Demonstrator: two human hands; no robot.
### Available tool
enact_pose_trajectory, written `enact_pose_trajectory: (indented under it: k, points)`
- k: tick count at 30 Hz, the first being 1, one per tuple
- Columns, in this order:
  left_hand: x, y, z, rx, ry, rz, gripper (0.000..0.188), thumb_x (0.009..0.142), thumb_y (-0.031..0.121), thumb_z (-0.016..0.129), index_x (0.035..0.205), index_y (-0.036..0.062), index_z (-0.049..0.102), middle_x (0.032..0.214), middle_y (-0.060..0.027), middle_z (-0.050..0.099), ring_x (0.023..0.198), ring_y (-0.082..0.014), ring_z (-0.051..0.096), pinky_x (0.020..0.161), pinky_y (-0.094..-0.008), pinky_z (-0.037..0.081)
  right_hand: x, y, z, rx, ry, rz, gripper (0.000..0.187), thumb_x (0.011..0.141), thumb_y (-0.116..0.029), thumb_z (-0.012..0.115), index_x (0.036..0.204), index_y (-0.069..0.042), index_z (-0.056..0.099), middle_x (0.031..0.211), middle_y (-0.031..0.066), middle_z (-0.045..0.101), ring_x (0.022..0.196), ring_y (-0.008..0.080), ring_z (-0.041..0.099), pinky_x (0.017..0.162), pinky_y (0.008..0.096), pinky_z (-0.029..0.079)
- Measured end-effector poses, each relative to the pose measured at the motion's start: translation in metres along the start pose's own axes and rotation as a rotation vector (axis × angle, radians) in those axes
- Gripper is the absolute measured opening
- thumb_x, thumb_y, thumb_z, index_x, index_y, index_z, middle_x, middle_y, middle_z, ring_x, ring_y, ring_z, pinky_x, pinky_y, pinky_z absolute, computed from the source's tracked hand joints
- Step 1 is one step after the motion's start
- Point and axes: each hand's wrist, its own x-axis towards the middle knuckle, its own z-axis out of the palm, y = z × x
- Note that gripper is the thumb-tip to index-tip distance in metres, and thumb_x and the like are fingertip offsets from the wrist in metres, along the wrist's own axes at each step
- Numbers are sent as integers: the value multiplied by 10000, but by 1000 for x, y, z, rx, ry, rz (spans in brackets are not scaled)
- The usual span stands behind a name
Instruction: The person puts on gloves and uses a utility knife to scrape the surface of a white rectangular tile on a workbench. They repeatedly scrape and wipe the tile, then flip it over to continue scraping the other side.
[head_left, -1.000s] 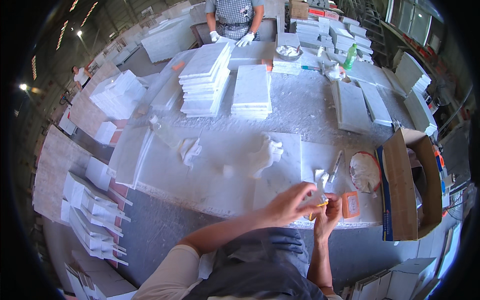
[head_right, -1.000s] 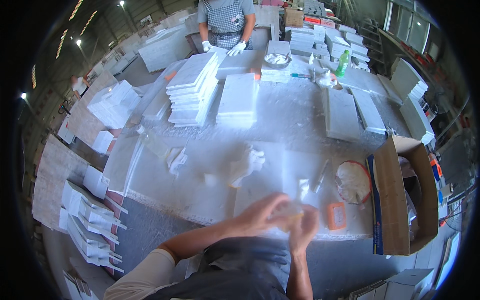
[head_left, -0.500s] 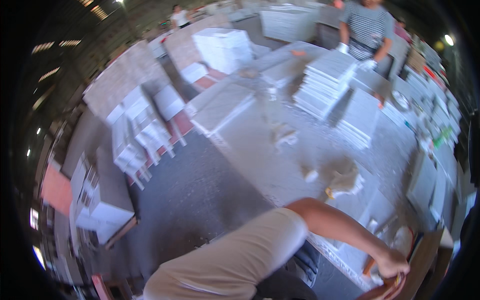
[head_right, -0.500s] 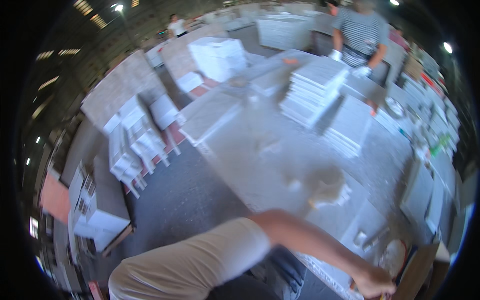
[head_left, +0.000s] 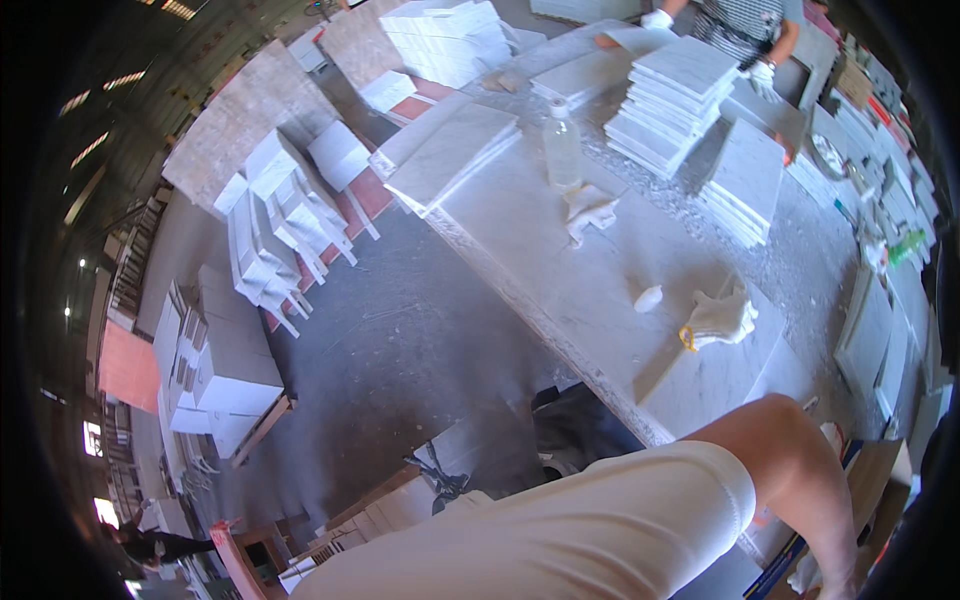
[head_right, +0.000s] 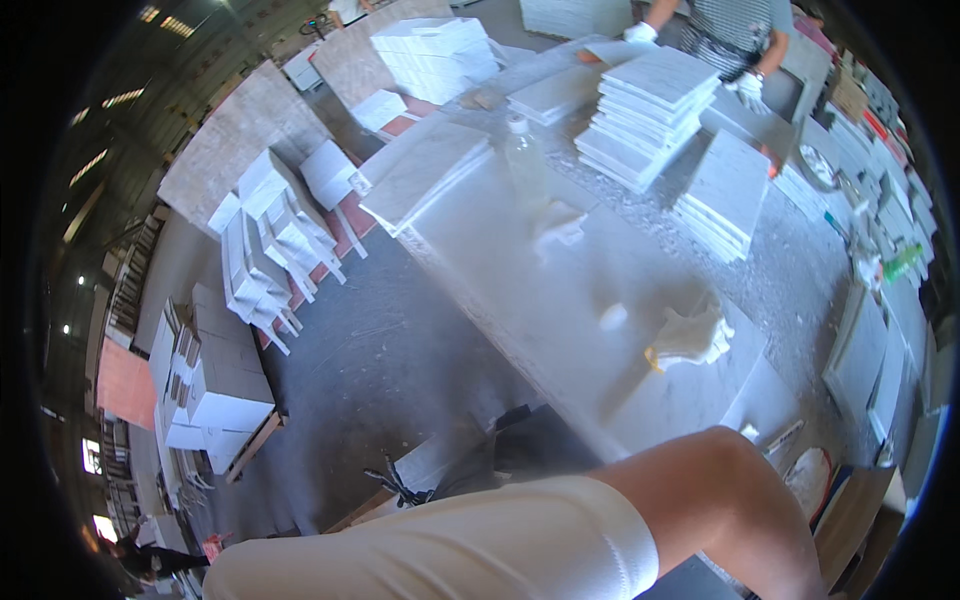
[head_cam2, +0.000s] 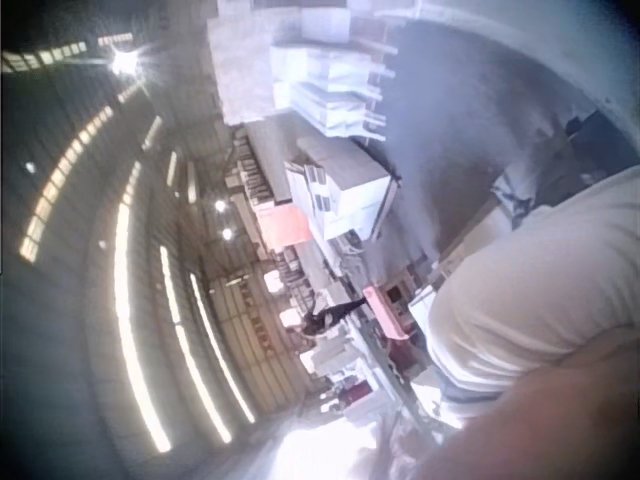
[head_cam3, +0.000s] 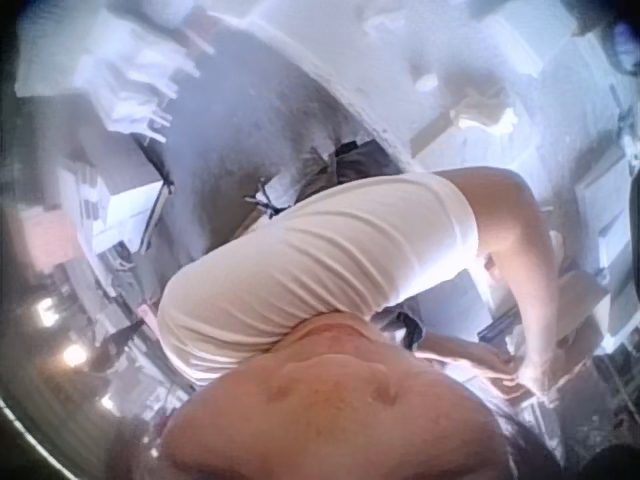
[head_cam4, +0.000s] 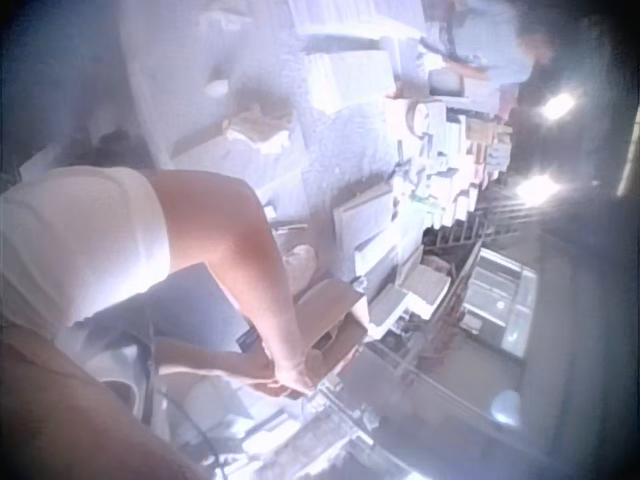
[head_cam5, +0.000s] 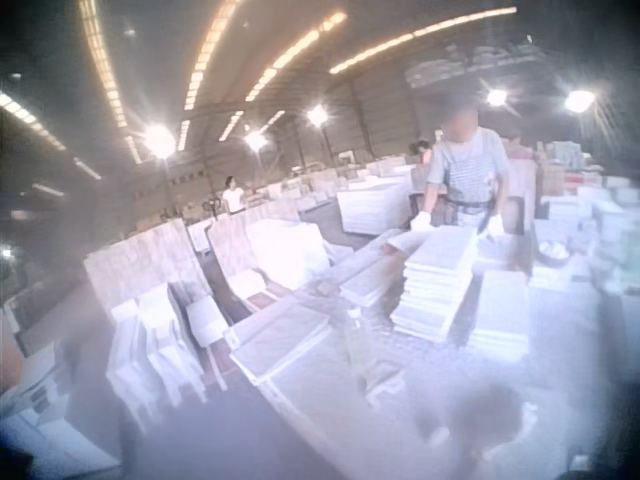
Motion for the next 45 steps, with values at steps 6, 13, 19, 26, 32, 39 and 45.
enact_pose_trajectory:
  k: [6, 13, 19, 26, 32, 39, 45]
  points:
    - [-23, 36, -34, 48, -43, -36, 281, 839, 248, 733, 990, 17, 784, 994, -201, 767, 1010, -381, 733, 838, -485, 586, 16, 3, -12, -18, 53, -25, 375, 1051, -224, 610, 1342, 12, 631, 1324, 166, 651, 1183, 278, 635, 1052, 404, 506]
    - [-129, 13, -60, -117, 279, -122, 234, 803, 191, 792, 948, 10, 770, 1002, -194, 747, 1026, -375, 726, 850, -490, 577, 1, -12, -4, -267, -467, -328, 275, 1068, -84, 565, 1294, 28, 675, 1248, 142, 642, 1222, 279, 612, 1044, 428, 542]
    - [-256, 10, -71, -307, 615, -469, 188, 850, 1, 695, 1024, 15, 627, 965, -186, 671, 872, -407, 692, 735, -499, 526, -28, -69, 48, 308, -707, -81, 317, 1062, -153, 615, 1363, -54, 622, 1181, 99, 589, 832, 126, 565, 744, 281, 466]
    - [-321, 53, -56, -437, 703, -579, 168, 884, -22, 681, 1020, -6, 582, 889, -150, 635, 746, -276, 650, 697, -382, 517, 5, -165, 80, 1646, -1493, 115, 229, 969, -37, 687, 1179, -127, 672, 985, 167, 677, 632, 217, 655, 527, 336, 502]
    - [-343, 70, -34, -542, 672, -660, 162, 894, -22, 709, 1028, -9, 618, 928, -120, 667, 772, -215, 660, 727, -329, 532, -2, -206, 78, 1817, -1526, 10, 390, 949, 64, 637, 1179, -228, 752, 860, 70, 717, 560, 96, 619, 449, 211, 369]
    - [-358, 75, -30, -521, 666, -757, 172, 899, -1, 726, 1053, 9, 650, 920, -72, 663, 785, -139, 634, 708, -290, 511, -13, -188, 82, 1819, -1719, -409, 303, 977, 22, 638, 1200, -151, 751, 948, 99, 718, 670, 109, 645, 489, 263, 409]
    - [-372, 74, -33, -367, 857, -858, 217, 901, 10, 729, 1107, 23, 663, 937, -58, 678, 822, -112, 639, 710, -271, 512, -45, -151, 61, 1046, -1633, 262, 114, 953, -75, 753, 1002, 24, 784, 871, 132, 757, 757, 263, 723, 670, 380, 559]
